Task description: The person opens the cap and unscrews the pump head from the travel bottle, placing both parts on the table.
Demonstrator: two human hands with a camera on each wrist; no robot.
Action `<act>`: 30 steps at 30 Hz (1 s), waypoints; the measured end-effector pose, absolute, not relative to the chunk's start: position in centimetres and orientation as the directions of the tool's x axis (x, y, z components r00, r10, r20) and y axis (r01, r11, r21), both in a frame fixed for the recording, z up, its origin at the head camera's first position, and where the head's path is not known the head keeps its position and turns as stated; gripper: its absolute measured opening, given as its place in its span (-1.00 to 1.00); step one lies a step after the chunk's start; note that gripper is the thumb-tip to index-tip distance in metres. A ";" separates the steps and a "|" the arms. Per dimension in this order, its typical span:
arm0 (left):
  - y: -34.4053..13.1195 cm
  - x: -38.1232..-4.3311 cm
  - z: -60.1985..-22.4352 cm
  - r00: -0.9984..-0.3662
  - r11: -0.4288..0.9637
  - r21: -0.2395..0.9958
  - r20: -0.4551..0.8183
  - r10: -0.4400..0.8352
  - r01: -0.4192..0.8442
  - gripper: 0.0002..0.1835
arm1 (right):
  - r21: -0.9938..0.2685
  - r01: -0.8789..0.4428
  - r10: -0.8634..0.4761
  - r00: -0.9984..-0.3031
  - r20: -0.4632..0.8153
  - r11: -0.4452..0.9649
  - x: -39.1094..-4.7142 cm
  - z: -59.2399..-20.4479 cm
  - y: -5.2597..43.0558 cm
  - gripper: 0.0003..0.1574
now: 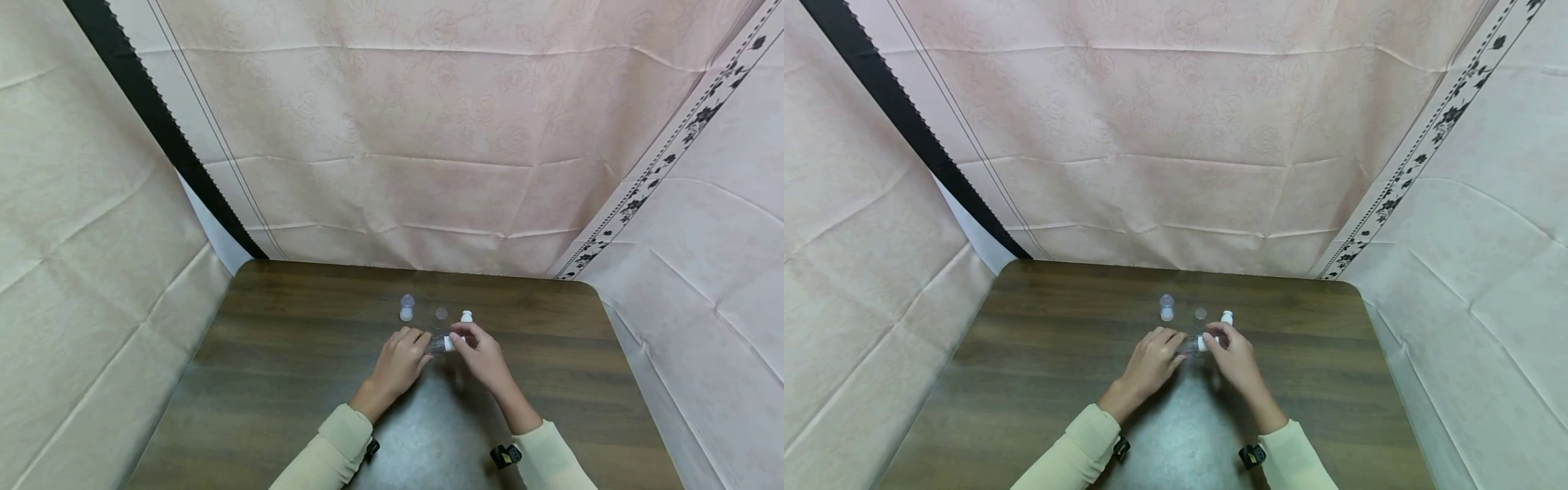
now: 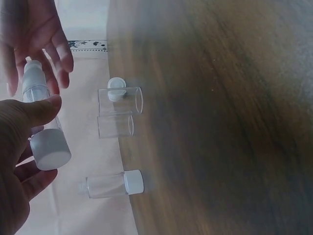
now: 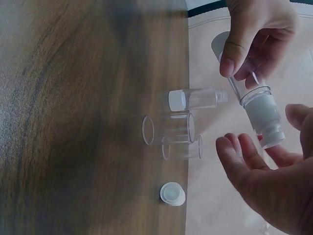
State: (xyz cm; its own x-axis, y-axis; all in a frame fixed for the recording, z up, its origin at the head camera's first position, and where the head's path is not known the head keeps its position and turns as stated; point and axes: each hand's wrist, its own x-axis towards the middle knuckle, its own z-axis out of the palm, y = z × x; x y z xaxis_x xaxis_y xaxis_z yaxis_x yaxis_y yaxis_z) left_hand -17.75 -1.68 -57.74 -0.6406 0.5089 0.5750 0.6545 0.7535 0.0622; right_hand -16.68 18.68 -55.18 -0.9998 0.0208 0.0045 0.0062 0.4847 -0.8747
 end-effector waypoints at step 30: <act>-1.6 -17.7 -57.4 -0.675 0.758 0.121 0.560 0.481 0.640 -0.56 | -0.957 -0.105 -0.097 -0.992 0.082 0.269 -16.4 -54.8 19.1 -0.46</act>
